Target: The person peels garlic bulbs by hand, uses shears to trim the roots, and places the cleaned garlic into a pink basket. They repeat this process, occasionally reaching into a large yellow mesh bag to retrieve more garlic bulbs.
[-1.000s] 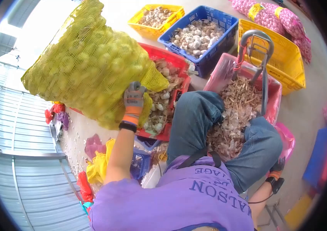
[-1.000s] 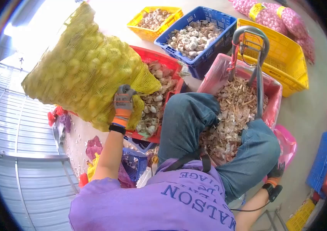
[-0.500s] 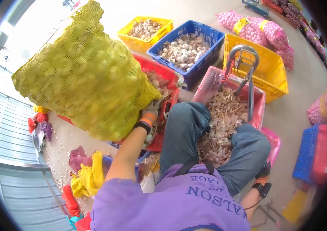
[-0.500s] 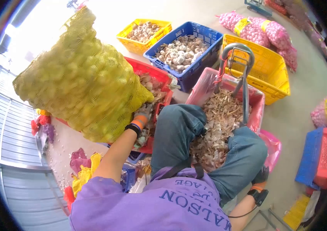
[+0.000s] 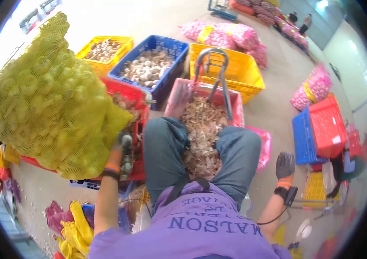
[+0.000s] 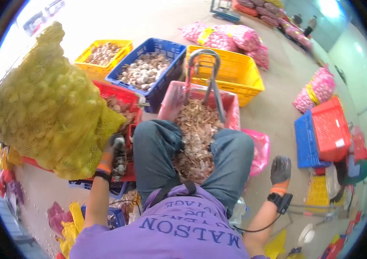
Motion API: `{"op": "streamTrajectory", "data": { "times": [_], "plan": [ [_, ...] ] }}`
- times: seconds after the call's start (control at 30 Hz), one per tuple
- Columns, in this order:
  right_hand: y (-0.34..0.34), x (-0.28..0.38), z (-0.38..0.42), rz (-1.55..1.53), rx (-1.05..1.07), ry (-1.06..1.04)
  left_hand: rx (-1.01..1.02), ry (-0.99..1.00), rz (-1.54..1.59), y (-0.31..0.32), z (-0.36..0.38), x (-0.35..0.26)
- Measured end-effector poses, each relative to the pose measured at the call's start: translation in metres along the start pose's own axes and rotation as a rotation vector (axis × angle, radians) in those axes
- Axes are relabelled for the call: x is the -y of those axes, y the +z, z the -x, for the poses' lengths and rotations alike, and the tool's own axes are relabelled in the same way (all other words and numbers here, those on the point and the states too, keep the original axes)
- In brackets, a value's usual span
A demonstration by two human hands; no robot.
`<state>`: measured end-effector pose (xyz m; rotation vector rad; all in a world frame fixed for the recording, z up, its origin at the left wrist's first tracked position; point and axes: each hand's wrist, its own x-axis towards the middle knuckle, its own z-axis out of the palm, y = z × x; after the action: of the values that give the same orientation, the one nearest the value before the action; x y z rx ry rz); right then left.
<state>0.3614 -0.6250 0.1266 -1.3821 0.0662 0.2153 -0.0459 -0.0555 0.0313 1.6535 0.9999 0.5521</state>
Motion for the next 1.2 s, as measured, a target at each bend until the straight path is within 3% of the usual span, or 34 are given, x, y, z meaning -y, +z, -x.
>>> {"op": "streamTrajectory", "data": {
  "times": [0.03,0.07,0.13,0.17,0.2,0.23,0.3,0.37,0.4,0.43,0.5,0.57,0.67,0.73,0.87,1.03,1.2],
  "plan": [
    [0.026,0.022,0.026,-0.494,-0.04,0.102,-0.008,-0.047,0.329,0.003,0.007,-0.008],
    [0.045,0.042,0.036,-0.448,0.005,0.095,0.014,-0.043,0.343,0.008,0.019,-0.016],
    [0.086,0.078,0.06,-0.354,0.103,0.036,0.024,0.045,0.917,0.018,0.052,-0.065],
    [0.103,0.093,0.072,-0.305,0.155,-0.013,0.048,0.046,0.927,0.022,0.054,-0.058],
    [0.111,0.104,0.076,-0.309,0.337,-0.036,-0.036,0.235,0.536,0.021,0.055,-0.044],
    [0.118,0.115,0.082,-0.308,0.517,-0.058,-0.016,0.161,0.589,0.022,0.056,-0.041],
    [0.165,0.144,0.127,-0.097,0.584,-0.269,0.012,0.009,0.696,0.024,0.059,-0.034],
    [0.182,0.158,0.16,-0.071,0.764,-0.423,0.068,-0.215,1.014,0.03,0.069,-0.046],
    [0.187,0.163,0.174,-0.084,0.856,-0.494,0.066,0.223,0.464,0.036,0.079,-0.041],
    [0.19,0.167,0.189,-0.143,0.999,-0.558,-0.162,0.6,-0.067,0.042,0.089,-0.036],
    [0.199,0.173,0.218,-0.292,1.355,-0.681,-0.211,0.634,-0.454,0.039,0.093,-0.034],
    [0.21,0.179,0.244,-0.4,1.631,-0.742,-0.152,0.512,-0.309,0.039,0.093,-0.029],
    [0.235,0.173,0.271,-0.462,1.842,-0.745,-0.08,0.19,0.164,0.034,0.088,-0.023],
    [0.248,0.163,0.275,-0.479,1.917,-0.711,-0.048,0.099,0.269,0.031,0.088,-0.023],
    [0.264,0.147,0.27,-0.485,2.014,-0.594,0.071,0.073,0.137,0.035,0.103,-0.026],
    [0.304,0.119,0.259,-0.422,2.113,-0.423,-0.082,0.129,0.228,0.03,0.092,-0.041],
    [0.34,0.089,0.243,-0.263,2.132,-0.269,-0.205,0.267,0.549,0.008,0.069,-0.088]
  ]
}}
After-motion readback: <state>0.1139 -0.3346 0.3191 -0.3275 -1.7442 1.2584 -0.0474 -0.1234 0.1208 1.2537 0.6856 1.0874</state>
